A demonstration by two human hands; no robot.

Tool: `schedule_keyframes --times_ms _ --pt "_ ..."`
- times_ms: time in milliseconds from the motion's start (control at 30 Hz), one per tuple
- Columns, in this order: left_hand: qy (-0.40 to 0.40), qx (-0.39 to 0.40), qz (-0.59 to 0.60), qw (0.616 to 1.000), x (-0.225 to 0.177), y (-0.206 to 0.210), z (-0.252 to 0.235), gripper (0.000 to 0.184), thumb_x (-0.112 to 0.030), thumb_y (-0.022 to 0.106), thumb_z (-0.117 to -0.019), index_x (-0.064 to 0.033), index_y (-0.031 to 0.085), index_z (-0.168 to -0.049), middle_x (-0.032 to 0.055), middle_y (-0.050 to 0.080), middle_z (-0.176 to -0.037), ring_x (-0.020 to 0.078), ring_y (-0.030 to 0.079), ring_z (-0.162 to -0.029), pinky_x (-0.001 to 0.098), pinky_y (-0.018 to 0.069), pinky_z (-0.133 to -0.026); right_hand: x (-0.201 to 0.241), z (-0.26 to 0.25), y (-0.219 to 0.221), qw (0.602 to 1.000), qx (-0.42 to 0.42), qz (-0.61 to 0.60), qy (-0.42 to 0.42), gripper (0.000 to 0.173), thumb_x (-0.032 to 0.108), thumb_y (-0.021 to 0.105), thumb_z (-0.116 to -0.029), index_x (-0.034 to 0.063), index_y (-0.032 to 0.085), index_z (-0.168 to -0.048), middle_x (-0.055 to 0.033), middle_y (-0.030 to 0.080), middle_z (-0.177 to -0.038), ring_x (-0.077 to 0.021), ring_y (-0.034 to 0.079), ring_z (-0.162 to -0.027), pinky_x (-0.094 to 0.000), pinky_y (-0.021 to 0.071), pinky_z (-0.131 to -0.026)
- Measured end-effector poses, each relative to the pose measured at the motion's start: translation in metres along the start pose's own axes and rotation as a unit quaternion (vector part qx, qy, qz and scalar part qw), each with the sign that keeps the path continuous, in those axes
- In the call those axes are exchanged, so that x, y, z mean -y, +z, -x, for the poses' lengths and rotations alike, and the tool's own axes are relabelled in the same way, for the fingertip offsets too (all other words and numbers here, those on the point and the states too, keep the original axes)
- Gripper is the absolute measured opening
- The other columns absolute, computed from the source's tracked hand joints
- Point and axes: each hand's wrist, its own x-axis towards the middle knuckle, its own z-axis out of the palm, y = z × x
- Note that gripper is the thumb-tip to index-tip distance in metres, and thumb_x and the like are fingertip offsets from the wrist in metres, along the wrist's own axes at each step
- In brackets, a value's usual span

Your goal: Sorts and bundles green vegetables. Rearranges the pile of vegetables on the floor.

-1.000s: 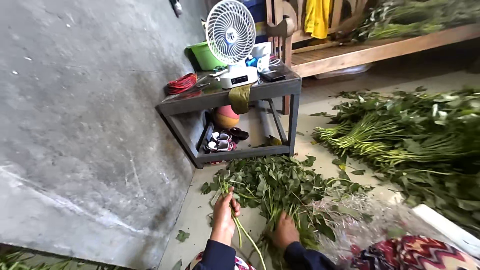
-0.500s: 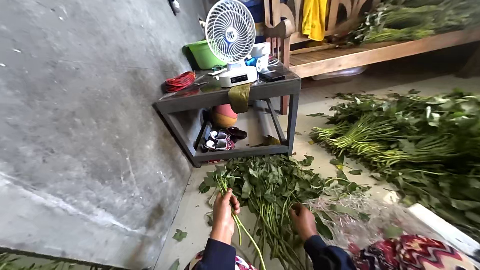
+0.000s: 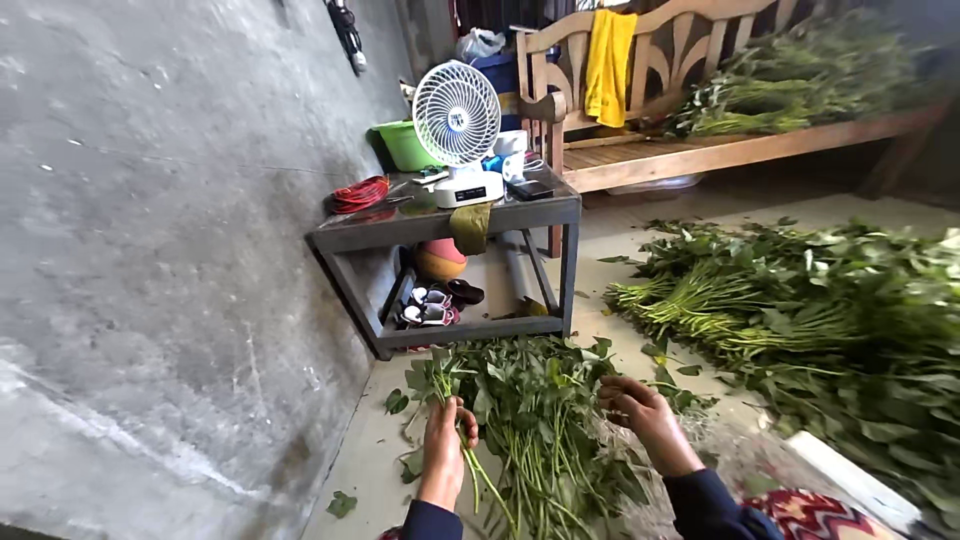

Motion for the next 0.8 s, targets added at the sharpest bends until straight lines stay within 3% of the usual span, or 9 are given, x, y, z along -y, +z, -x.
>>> schedule_keyframes --times_ms 100,333,400,533,600,667,800 --pt "0.004 -0.003 -0.003 1.000 0.000 -0.004 0.009 0.028 -0.022 0.031 -0.1137 0.0009 0.049 -0.115 0.0067 0.056 -0.068 0.0125 0.053 -0.048 0.0232 0.0458 -0.044 -0.026 0.002 0.005 0.995 -0.011 0.076 0.068 0.028 0.008 0.056 -0.1010 0.0001 0.062 -0.128 -0.0172 0.070 -0.108 -0.0265 0.071 -0.089 -0.0454 0.0591 -0.078" --pt "0.005 -0.006 -0.030 1.000 0.002 -0.005 0.004 0.029 -0.021 0.032 -0.1137 0.0017 0.049 -0.115 0.0062 0.055 -0.068 0.0117 0.053 -0.048 0.0226 0.0458 -0.043 -0.077 -0.007 0.027 0.980 -0.007 0.185 0.069 0.024 0.010 0.056 -0.0993 0.0027 0.070 -0.118 -0.0150 0.072 -0.096 -0.0261 0.071 -0.080 -0.0480 0.0587 -0.077" --pt "-0.001 -0.006 -0.034 0.999 0.003 -0.004 0.000 0.028 -0.021 0.031 -0.1137 0.0014 0.049 -0.115 0.0063 0.055 -0.067 0.0117 0.053 -0.048 0.0225 0.0458 -0.043 -0.076 -0.014 0.028 0.968 -0.004 0.237 0.087 0.024 0.016 0.059 -0.1000 0.0029 0.070 -0.117 -0.0162 0.073 -0.101 -0.0290 0.071 -0.088 -0.0510 0.0574 -0.084" --pt "-0.007 0.005 -0.054 0.998 0.005 -0.001 -0.009 0.029 -0.020 0.032 -0.1136 0.0015 0.051 -0.115 0.0064 0.055 -0.069 0.0122 0.053 -0.049 0.0226 0.0460 -0.044 -0.092 -0.026 0.047 0.924 0.009 0.354 0.148 0.043 0.037 0.067 -0.0968 0.0009 0.069 -0.121 -0.0232 0.069 -0.119 -0.0398 0.066 -0.114 -0.0599 0.0498 -0.101" --pt "-0.008 0.013 -0.068 0.998 0.009 -0.002 -0.012 0.029 -0.020 0.032 -0.1136 0.0014 0.051 -0.115 0.0064 0.056 -0.069 0.0123 0.053 -0.050 0.0228 0.0459 -0.045 -0.108 -0.030 0.056 0.912 0.007 0.373 0.169 0.044 0.031 0.072 -0.0917 0.0007 0.067 -0.123 -0.0248 0.066 -0.125 -0.0417 0.063 -0.120 -0.0619 0.0490 -0.102" --pt "-0.005 0.015 -0.081 0.997 0.010 -0.006 -0.013 0.028 -0.019 0.032 -0.1134 0.0014 0.051 -0.115 0.0064 0.056 -0.069 0.0125 0.053 -0.050 0.0230 0.0454 -0.045 -0.107 -0.029 0.059 0.926 -0.022 0.347 0.144 0.036 0.022 0.070 -0.0916 0.0008 0.069 -0.121 -0.0230 0.069 -0.118 -0.0405 0.066 -0.114 -0.0610 0.0510 -0.099" --pt "-0.001 0.006 -0.086 0.996 0.008 -0.009 -0.015 0.027 -0.018 0.033 -0.1132 0.0009 0.051 -0.115 0.0057 0.055 -0.068 0.0119 0.053 -0.049 0.0221 0.0454 -0.044 -0.049 -0.027 0.035 0.970 -0.075 0.231 -0.013 0.027 0.013 0.065 -0.0975 -0.0014 0.070 -0.119 -0.0191 0.072 -0.102 -0.0317 0.070 -0.093 -0.0526 0.0560 -0.089"
